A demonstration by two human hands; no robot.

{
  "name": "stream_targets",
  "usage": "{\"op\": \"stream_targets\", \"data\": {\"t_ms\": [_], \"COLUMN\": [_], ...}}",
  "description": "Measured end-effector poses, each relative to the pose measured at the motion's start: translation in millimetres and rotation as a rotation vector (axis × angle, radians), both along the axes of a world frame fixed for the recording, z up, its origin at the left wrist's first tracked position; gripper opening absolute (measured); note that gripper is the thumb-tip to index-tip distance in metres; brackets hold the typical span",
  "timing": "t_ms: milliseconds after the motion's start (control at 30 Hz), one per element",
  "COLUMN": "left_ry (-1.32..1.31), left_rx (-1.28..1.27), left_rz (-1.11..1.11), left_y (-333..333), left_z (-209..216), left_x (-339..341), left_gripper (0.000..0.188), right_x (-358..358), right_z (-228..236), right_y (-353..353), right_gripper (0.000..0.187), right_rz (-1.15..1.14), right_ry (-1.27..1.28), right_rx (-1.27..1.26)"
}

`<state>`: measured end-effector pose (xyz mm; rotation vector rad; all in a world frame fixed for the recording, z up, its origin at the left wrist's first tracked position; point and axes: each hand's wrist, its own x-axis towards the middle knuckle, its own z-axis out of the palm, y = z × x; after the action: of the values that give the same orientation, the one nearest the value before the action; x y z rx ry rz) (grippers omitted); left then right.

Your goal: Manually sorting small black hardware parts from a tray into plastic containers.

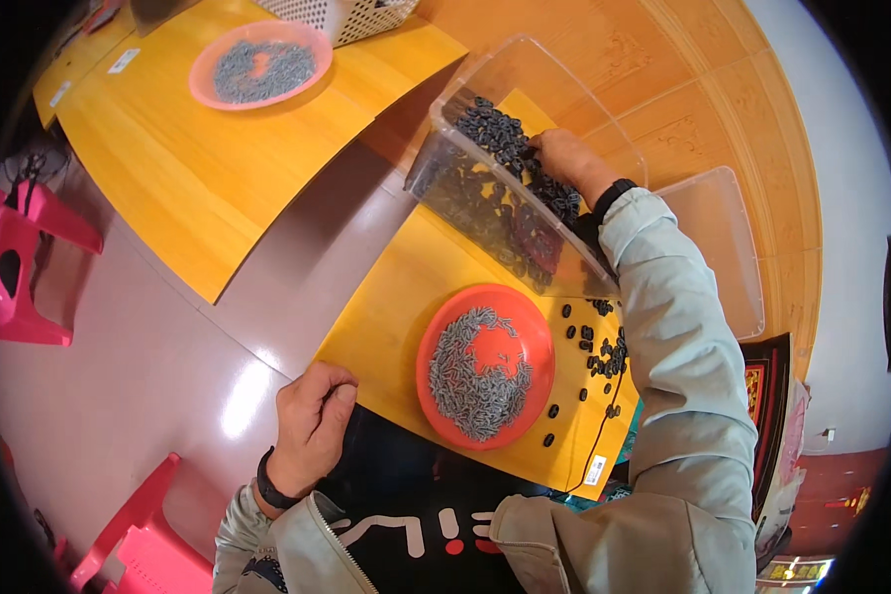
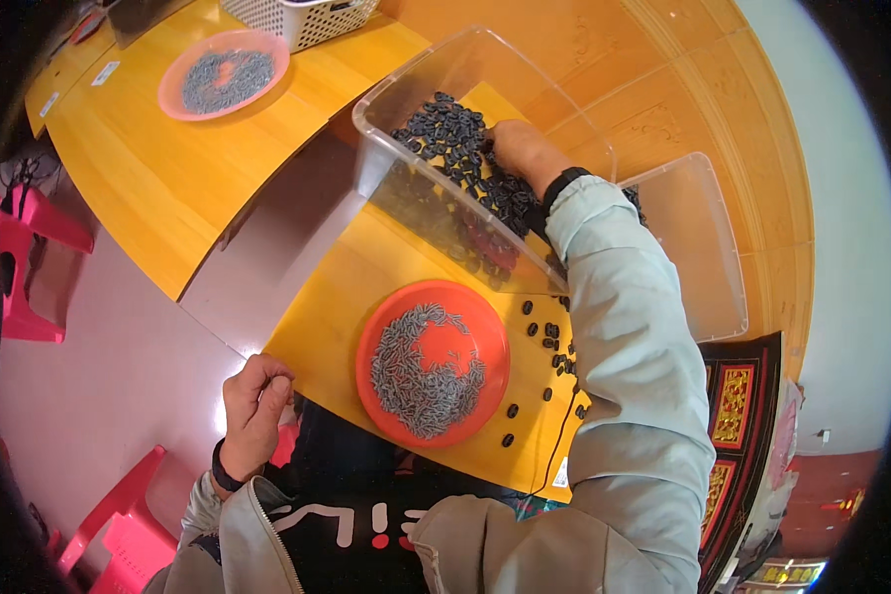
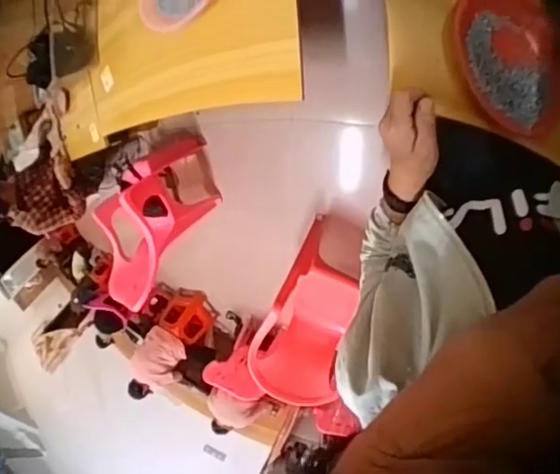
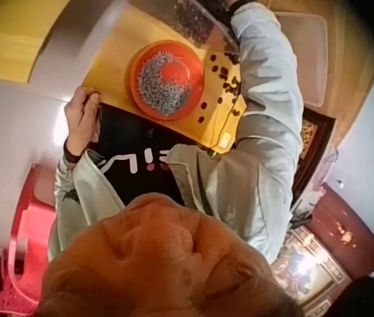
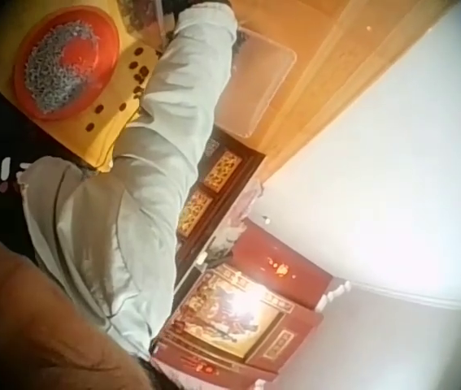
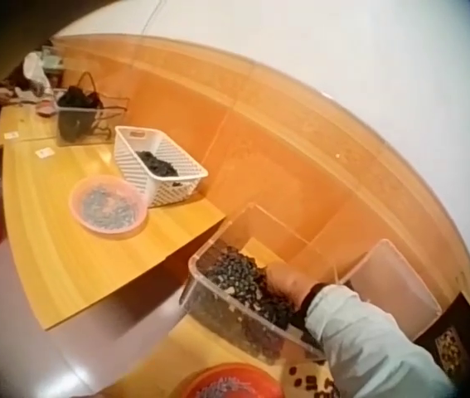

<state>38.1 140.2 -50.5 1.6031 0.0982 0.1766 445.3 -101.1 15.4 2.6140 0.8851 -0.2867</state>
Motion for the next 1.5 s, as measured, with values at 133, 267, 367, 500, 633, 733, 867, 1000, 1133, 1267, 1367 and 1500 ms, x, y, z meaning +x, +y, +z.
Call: {"op": "stream_targets", "data": {"t_ms": [133, 267, 367, 500, 633, 733, 867, 1000, 1133, 1267, 1367, 1500], "left_ry": [-0.014, -0.007, -0.016, -0.096, -0.08, -0.106, -0.034, -0.009, 0.1, 0.072, 0.1, 0.127], "left_rx": [-0.005, -0.003, 0.005, 0.085, 0.105, 0.145, 0.137, 0.095, 0.036, 0.072, 0.035, 0.02], "left_rz": [0.063, 0.067, 0.041, 0.013, -0.03, -0.092, -0.179, -0.267, -0.338, -0.413, -0.43, -0.437], "left_y": [-4, -8, -14, -25, -40, -52, -68, -94, -120, -138, -147, -146], "left_z": [5, 15, 27, 36, 43, 45, 51, 47, 46, 45, 46, 49], "left_x": [-2, -3, -4, -11, -18, -19, -19, -7, -6, -9, -13, -20], "left_gripper": [0.003, 0.004, 0.007, 0.009, 0.01, 0.01, 0.012, 0.01, 0.008, 0.008, 0.008, 0.01], "right_x": [-1, -10, -13, -64, -139, -199, -281, -351, -382, -373, -349, -319], "right_z": [11, 38, 61, 112, 151, 155, 143, 103, 42, -6, -30, -42], "right_y": [4, 9, -12, -20, -47, -89, -133, -192, -220, -241, -242, -225], "right_gripper": [0.024, 0.018, 0.018, 0.018, 0.018, 0.016, 0.014, 0.014, 0.015, 0.015, 0.014, 0.015], "right_rz": [-0.026, -0.046, 0.037, -0.094, -0.138, -0.178, -0.26, -0.531, -0.742, -0.755, -0.724, -0.621], "right_ry": [-0.061, -0.152, -0.301, -0.329, -0.293, -0.236, -0.226, -0.306, -0.279, -0.257, -0.26, -0.411], "right_rx": [0.0, 0.072, 0.179, 0.39, 0.651, 0.898, 1.157, 1.298, 1.341, 1.294, 1.231, 0.984]}}
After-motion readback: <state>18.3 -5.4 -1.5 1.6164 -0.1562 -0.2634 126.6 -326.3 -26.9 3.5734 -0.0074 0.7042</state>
